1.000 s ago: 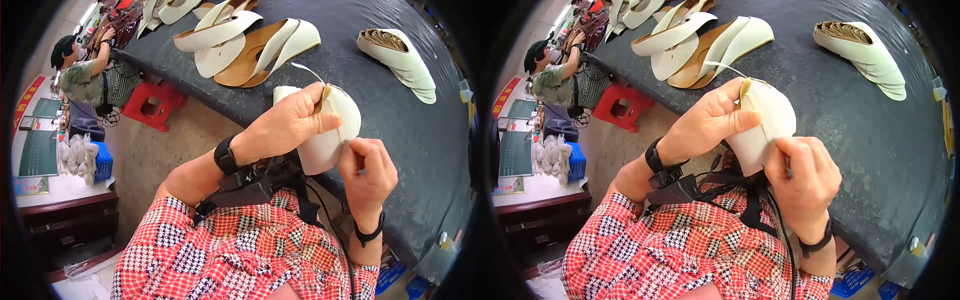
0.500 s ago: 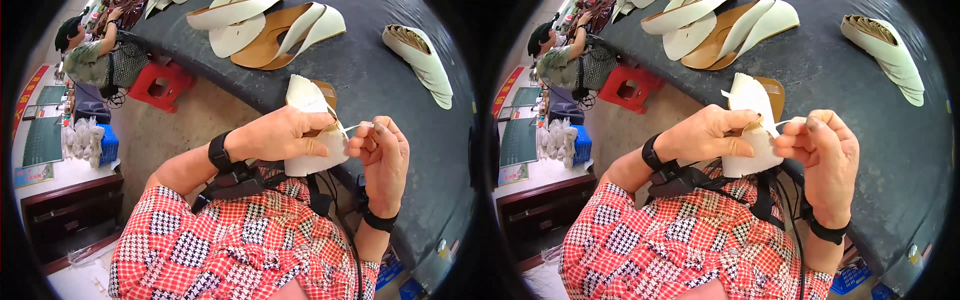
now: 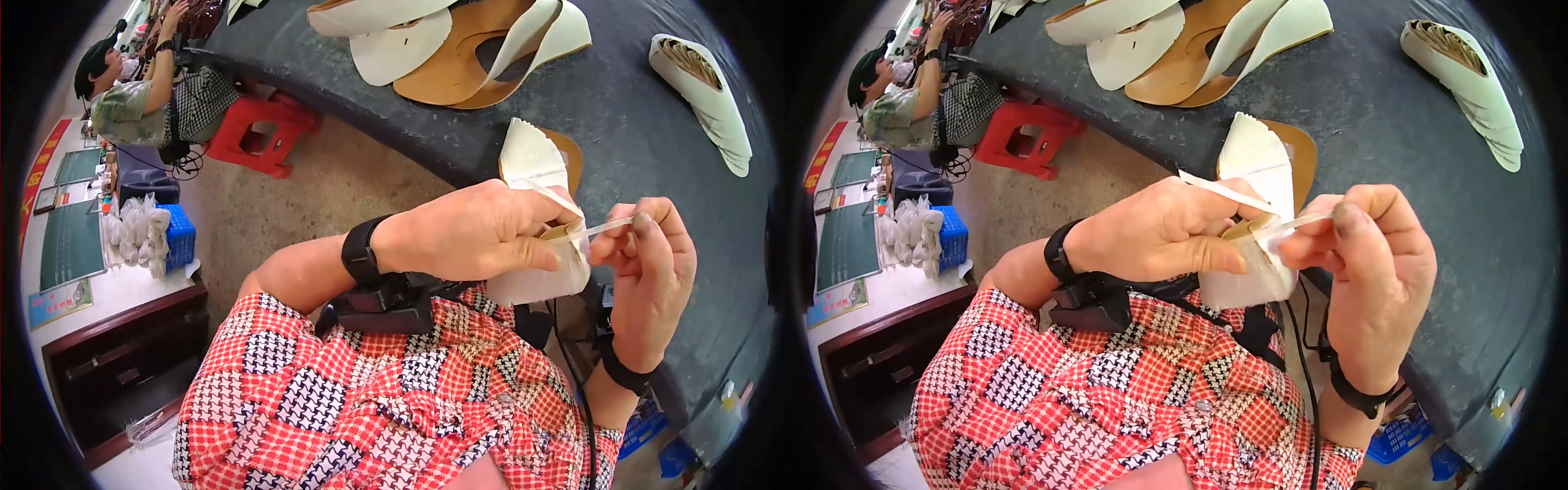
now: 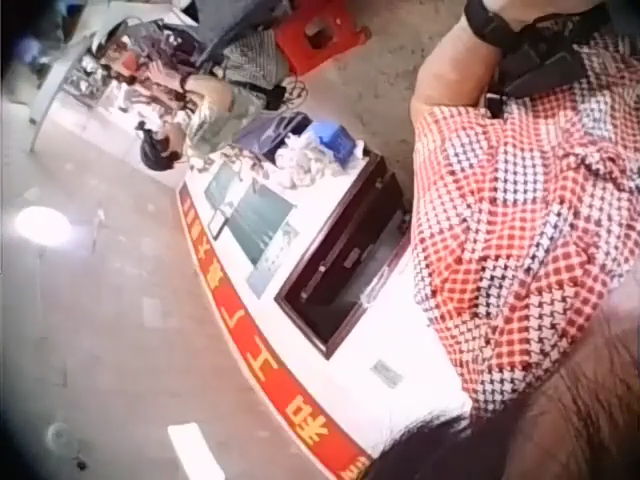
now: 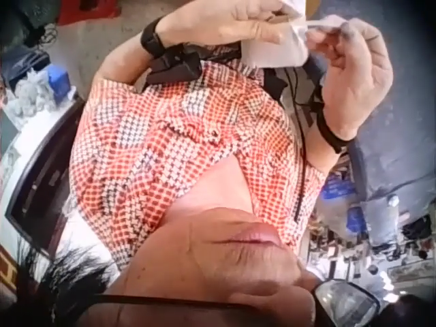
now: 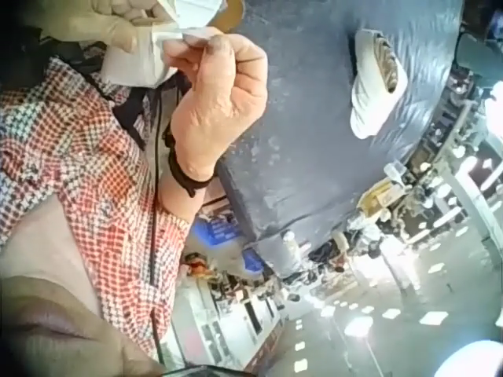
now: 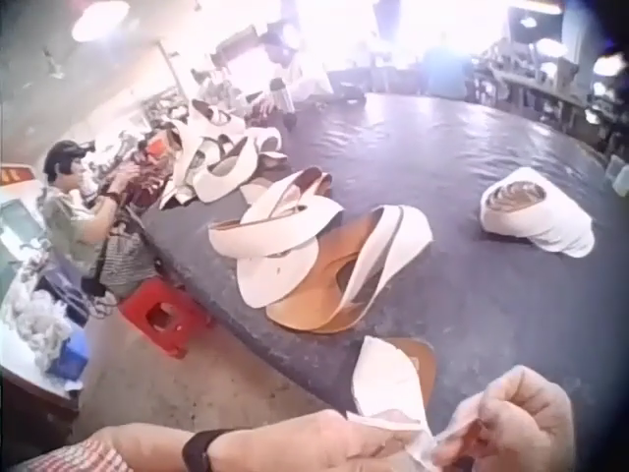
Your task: The person is assembling white shoe components by peeling off protective adhesive strips and sticking parts together at a manufacturing station.
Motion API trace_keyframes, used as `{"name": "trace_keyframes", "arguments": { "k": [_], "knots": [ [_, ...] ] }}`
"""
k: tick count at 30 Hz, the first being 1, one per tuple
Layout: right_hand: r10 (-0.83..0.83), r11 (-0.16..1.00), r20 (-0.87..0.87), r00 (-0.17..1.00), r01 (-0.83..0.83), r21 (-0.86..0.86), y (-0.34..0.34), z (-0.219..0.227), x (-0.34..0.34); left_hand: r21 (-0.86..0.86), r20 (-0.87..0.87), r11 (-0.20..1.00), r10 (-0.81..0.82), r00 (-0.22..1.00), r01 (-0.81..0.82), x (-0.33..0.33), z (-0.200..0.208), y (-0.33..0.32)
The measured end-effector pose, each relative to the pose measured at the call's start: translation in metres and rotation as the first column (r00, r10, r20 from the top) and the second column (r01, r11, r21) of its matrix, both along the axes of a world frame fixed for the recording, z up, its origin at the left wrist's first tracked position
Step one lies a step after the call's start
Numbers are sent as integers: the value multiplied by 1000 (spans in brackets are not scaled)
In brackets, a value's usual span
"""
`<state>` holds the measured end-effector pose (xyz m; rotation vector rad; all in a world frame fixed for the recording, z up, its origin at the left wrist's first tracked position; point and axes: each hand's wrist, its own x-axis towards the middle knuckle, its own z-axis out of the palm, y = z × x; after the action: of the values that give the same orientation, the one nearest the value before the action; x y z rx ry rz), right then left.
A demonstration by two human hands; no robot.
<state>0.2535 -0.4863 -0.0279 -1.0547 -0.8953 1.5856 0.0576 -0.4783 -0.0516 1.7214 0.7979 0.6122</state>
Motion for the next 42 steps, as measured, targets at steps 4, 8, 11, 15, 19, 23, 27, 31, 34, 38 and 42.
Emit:
{"name": "trace_keyframes", "arguments": {
  "k": [4,8,11,15,19,23,27,31,34,38,42],
  "knots": [
    [1,995,-103,995,-10,-94,4,-7,-1,-88,-6,995,-43,999,42,-5,3,6],
    [-44,994,-106,993,33,-102,3,-5,-9,-199,98,980,38,994,-18,0,12,4],
    [-96,990,-168,981,76,-118,1,-5,-9,-135,34,988,82,996,-77,6,26,7],
    [-33,994,-188,982,12,-113,7,-13,12,-103,235,978,199,951,-180,19,18,-11],
    [-271,876,400,876,53,479,-7,-2,20,182,20,962,202,979,-202,18,10,-10],
    [-330,655,690,645,-370,659,-5,8,8,321,1,923,224,975,-212,31,3,-17],
    [-356,617,678,643,-383,688,-2,-7,2,312,-86,908,319,944,-278,40,1,-26],
    [-432,607,551,714,-222,763,-6,-16,10,116,-55,928,363,930,-355,41,7,-30],
    [-263,824,451,853,-45,566,-16,-20,18,12,30,911,413,910,-413,43,6,-32],
    [-413,527,561,717,-314,790,-22,-12,19,24,13,918,395,918,-396,41,10,-31],
    [-520,788,339,784,288,544,-19,-22,20,116,6,908,404,915,-402,39,4,-29]
  ]
}}
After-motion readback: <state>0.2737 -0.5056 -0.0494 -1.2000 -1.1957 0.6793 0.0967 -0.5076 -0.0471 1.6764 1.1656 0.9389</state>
